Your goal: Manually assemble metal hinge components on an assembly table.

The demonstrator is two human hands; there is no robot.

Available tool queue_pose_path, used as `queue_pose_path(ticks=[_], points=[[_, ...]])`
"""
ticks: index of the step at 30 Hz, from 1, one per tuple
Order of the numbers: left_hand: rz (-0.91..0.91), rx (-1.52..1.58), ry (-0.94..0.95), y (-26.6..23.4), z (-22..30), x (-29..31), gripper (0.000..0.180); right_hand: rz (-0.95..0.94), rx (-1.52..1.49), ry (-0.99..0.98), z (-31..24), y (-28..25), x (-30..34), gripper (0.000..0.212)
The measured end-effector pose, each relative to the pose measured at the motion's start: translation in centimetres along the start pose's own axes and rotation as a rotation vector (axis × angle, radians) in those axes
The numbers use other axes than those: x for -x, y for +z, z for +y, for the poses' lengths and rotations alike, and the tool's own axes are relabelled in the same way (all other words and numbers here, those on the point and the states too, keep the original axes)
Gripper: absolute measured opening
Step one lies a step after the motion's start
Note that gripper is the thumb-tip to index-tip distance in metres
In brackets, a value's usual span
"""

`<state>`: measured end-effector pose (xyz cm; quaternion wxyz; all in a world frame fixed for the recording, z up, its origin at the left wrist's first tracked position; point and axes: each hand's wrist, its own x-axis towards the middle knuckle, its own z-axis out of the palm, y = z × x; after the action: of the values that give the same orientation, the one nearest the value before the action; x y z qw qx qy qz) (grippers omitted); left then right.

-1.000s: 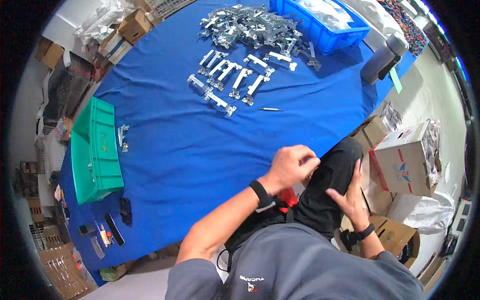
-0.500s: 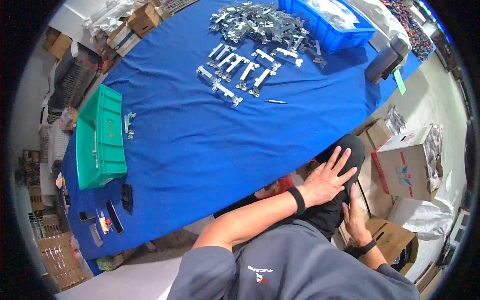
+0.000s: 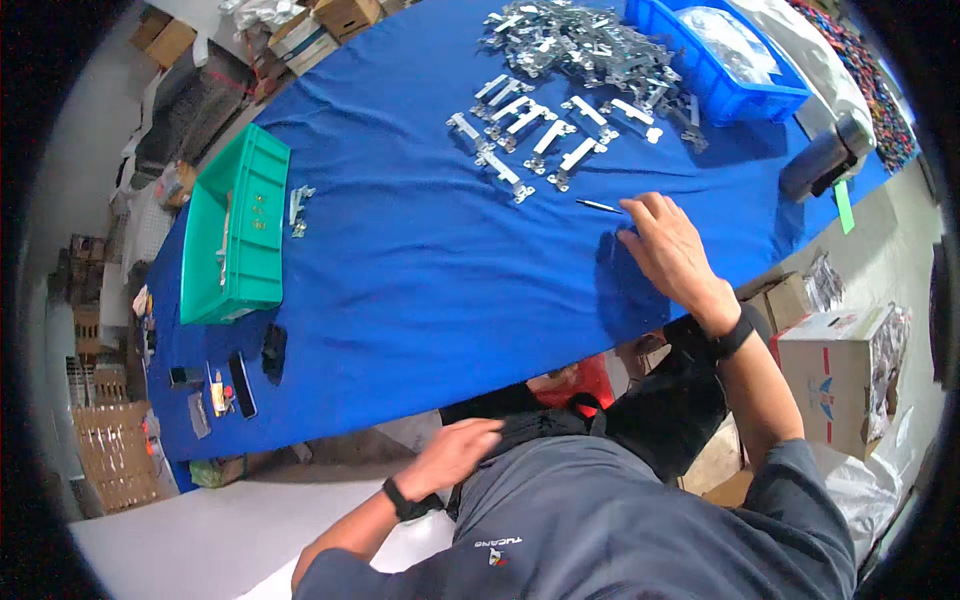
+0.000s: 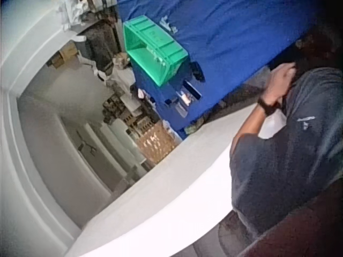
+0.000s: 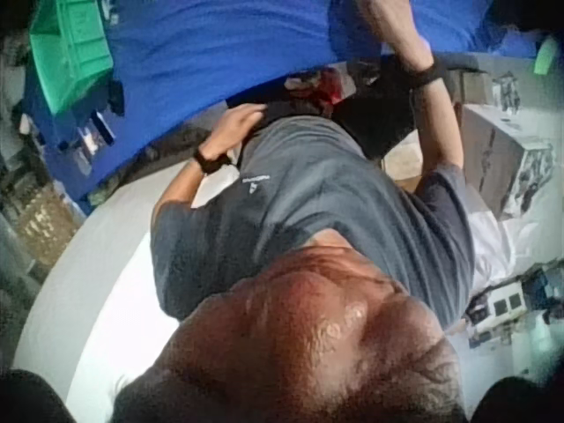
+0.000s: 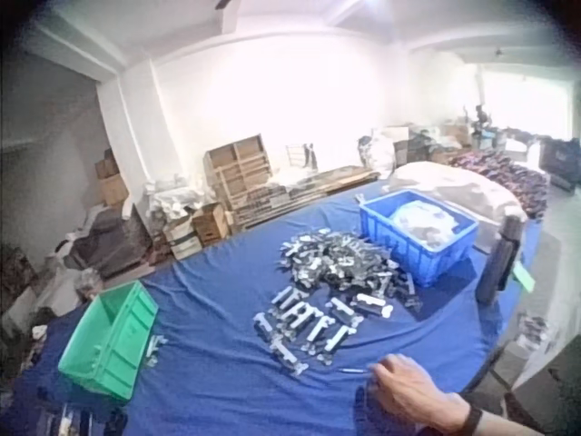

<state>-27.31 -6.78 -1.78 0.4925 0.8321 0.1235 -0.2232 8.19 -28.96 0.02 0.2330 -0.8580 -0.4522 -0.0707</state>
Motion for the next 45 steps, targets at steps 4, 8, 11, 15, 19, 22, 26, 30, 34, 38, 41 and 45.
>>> queue_pose_path(ticks=[4,8,11,15,19,22,26,30,34,38,41,45], points=[[0.294,0.04,-0.281,1.9,-8.8,6.2,0.033,-0.047,0.093,-0.049,1.0,3.7,-2.8,0.036],[0.328,0.311,-0.457,5.4,-12.4,8.8,0.027,-0.114,0.146,-0.05,0.7,4.4,-3.6,0.01],[0.32,0.422,-0.452,5.2,-11.1,9.0,0.026,-0.143,0.192,-0.074,0.7,5.0,-3.6,0.005],[0.255,0.619,-0.401,4.7,-9.9,8.3,0.025,-0.258,0.299,-0.088,0.1,4.4,-4.1,0.008],[0.153,0.138,-0.156,4.2,-8.4,7.0,0.026,-0.287,0.234,-0.105,-0.3,3.7,-4.7,0.01],[0.143,-0.102,-0.068,3.7,-6.9,6.1,0.027,-0.291,0.207,-0.18,-0.7,3.9,-5.4,0.012],[0.167,-0.241,0.088,3.6,-6.3,6.2,0.023,-0.279,0.182,-0.111,-1.3,4.8,-5.8,0.011],[0.232,-0.283,0.214,3.0,-5.3,6.4,0.02,-0.381,0.165,-0.027,-1.4,4.9,-6.9,0.014],[0.115,-0.278,0.239,2.9,-5.6,6.6,0.018,-0.41,0.176,0.051,-2.3,4.8,-7.5,0.013],[-0.104,-0.448,0.194,2.2,-5.5,5.5,0.02,-0.444,0.226,0.088,-2.0,4.3,-6.8,0.016],[-0.142,-0.39,0.163,1.6,-4.9,6.1,0.022,-0.319,0.01,-0.002,-1.3,3.3,-4.7,0.02],[-0.073,-0.324,0.204,1.9,-5.4,7.6,0.021,-0.491,-0.588,0.207,-6.4,-2.4,0.9,0.017]])
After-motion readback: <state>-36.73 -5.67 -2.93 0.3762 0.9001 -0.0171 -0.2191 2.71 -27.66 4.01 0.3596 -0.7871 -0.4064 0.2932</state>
